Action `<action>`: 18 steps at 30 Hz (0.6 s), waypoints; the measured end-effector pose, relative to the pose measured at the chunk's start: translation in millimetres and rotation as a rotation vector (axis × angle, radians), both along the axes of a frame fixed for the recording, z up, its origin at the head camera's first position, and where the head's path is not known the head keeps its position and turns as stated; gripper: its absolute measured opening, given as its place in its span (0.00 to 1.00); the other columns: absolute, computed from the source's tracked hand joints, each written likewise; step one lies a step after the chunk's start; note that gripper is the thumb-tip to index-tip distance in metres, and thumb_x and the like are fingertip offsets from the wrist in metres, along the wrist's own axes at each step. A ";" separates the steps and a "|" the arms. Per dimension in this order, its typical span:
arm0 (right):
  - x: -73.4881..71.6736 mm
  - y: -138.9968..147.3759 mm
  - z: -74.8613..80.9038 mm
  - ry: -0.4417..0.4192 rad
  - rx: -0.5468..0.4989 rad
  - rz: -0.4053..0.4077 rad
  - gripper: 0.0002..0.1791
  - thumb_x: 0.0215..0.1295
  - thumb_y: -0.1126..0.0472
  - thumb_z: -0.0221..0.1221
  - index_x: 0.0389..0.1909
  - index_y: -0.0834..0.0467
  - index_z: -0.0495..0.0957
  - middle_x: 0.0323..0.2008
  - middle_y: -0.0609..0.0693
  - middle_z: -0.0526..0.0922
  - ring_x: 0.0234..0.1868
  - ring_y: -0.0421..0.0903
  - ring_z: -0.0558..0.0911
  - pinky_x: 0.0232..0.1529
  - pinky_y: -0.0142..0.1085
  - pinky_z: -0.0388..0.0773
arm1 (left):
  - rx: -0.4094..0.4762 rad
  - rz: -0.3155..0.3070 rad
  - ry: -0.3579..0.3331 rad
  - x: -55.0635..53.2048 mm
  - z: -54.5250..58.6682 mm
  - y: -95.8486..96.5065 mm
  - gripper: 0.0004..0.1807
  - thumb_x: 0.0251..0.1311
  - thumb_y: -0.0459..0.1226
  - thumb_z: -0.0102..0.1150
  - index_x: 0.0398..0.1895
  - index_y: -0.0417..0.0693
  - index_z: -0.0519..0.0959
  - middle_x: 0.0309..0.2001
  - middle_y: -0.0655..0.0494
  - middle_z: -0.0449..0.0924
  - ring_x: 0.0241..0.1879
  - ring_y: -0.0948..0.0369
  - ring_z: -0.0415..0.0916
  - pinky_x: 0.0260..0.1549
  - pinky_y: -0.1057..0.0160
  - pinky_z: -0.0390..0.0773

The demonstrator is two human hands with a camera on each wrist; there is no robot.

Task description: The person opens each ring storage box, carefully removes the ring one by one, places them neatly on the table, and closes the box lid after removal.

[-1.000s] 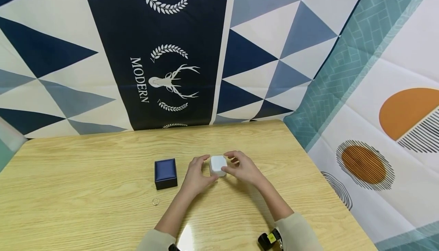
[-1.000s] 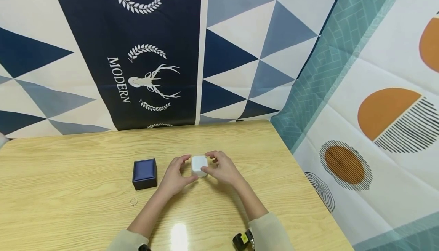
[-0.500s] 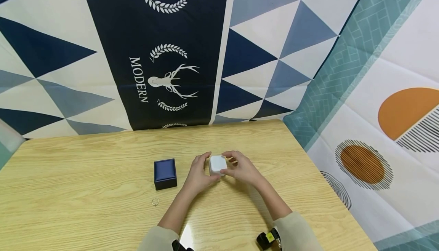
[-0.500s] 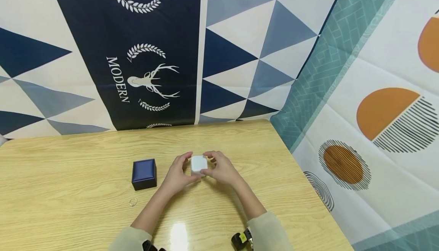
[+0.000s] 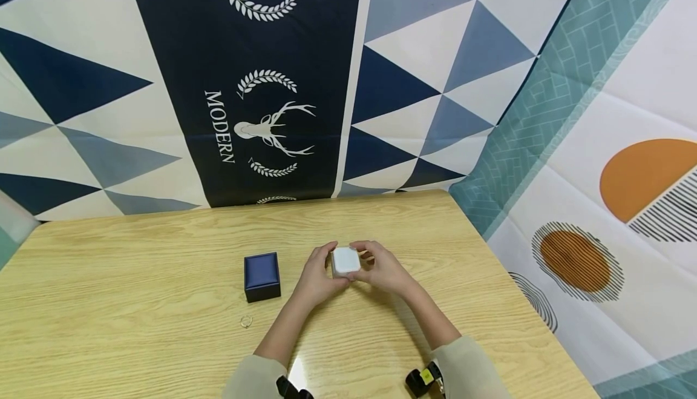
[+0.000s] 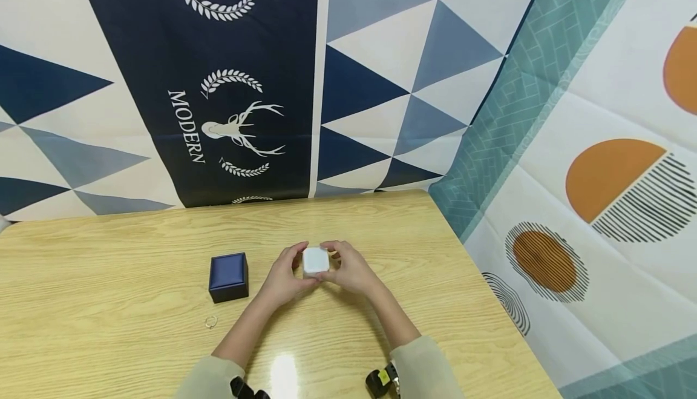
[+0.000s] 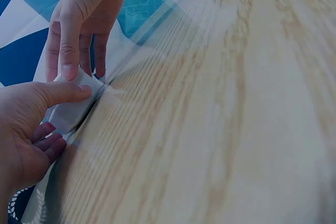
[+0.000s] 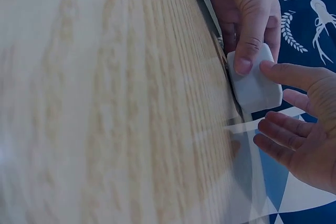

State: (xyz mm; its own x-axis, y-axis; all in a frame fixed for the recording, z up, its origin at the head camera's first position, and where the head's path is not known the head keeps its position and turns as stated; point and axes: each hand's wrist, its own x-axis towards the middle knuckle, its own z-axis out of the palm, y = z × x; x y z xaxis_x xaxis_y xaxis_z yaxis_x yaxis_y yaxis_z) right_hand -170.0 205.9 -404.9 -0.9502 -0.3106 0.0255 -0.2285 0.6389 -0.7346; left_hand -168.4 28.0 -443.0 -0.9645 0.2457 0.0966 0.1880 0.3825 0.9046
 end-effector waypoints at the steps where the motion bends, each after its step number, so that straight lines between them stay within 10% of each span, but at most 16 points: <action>1: 0.1 -0.1 -0.2 -0.003 -0.001 0.001 0.34 0.49 0.60 0.70 0.59 0.59 0.71 0.53 0.56 0.75 0.50 0.52 0.76 0.50 0.45 0.77 | -0.001 -0.001 0.002 -0.1 0.1 -0.2 0.45 0.42 0.37 0.74 0.66 0.41 0.63 0.58 0.44 0.68 0.54 0.50 0.69 0.53 0.51 0.74; 18: -1.1 -3.8 -2.8 -0.053 -0.009 0.006 0.37 0.50 0.62 0.70 0.62 0.60 0.67 0.52 0.56 0.74 0.50 0.52 0.77 0.45 0.39 0.79 | 0.002 -0.019 -0.018 -2.2 -1.0 0.8 0.43 0.44 0.37 0.73 0.65 0.40 0.63 0.58 0.42 0.69 0.58 0.48 0.69 0.57 0.50 0.71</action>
